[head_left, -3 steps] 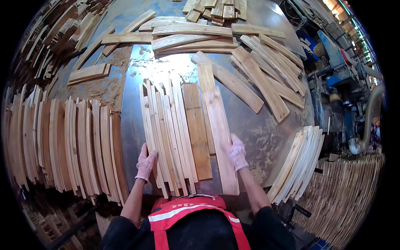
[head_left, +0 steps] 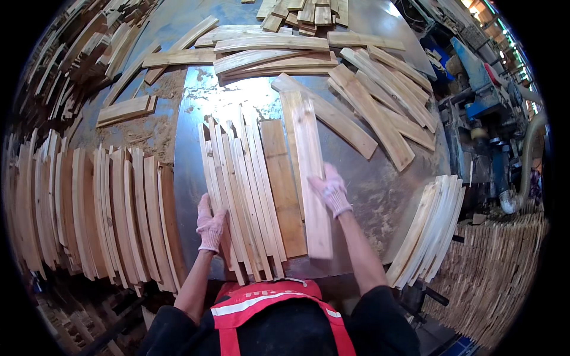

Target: The person gathers scattered wooden planks from a large metal table and stacks them into neat piles. They repeatedly pick up planks, align them, and place them onto a growing stack, occasionally moving the entire stack to a different location on the table.

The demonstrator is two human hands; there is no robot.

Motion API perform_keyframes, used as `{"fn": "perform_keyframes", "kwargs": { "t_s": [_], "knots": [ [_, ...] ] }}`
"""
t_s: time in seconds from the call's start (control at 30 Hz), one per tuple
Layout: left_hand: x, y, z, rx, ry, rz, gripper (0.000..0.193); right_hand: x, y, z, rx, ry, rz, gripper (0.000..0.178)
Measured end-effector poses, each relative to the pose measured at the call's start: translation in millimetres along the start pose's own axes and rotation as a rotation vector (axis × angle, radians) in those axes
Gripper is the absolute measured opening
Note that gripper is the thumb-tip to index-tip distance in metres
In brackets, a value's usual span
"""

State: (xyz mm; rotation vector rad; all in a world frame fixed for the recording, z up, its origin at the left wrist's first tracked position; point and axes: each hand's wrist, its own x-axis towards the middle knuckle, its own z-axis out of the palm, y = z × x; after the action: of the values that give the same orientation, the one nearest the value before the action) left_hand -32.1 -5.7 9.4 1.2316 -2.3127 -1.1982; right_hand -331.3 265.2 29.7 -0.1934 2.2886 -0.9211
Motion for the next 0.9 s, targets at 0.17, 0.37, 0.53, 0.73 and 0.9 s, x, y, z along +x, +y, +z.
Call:
{"fn": "perform_keyframes", "kwargs": {
  "t_s": [0.17,0.37,0.53,0.73,0.9],
  "knots": [
    [32,66,27,0.22,0.066,0.56,0.06,38,-5,42,0.053,0.201,-0.011,0.103],
    [40,132,125,0.65,-0.973,1.023,0.047,36,4,-28,-0.175,0.084,-0.171,0.051],
    [55,151,162,0.745,-1.054,1.124,0.053,3,10,-65,-0.25,0.299,-0.204,0.042],
    [71,189,108,0.649,-1.385,0.949,0.042,-50,-14,2,-0.072,0.291,0.01,0.049],
    [173,130,24,-0.107,-0.895,0.563,0.039,-86,-22,80,-0.061,0.051,-0.256,0.043]
  ]
}}
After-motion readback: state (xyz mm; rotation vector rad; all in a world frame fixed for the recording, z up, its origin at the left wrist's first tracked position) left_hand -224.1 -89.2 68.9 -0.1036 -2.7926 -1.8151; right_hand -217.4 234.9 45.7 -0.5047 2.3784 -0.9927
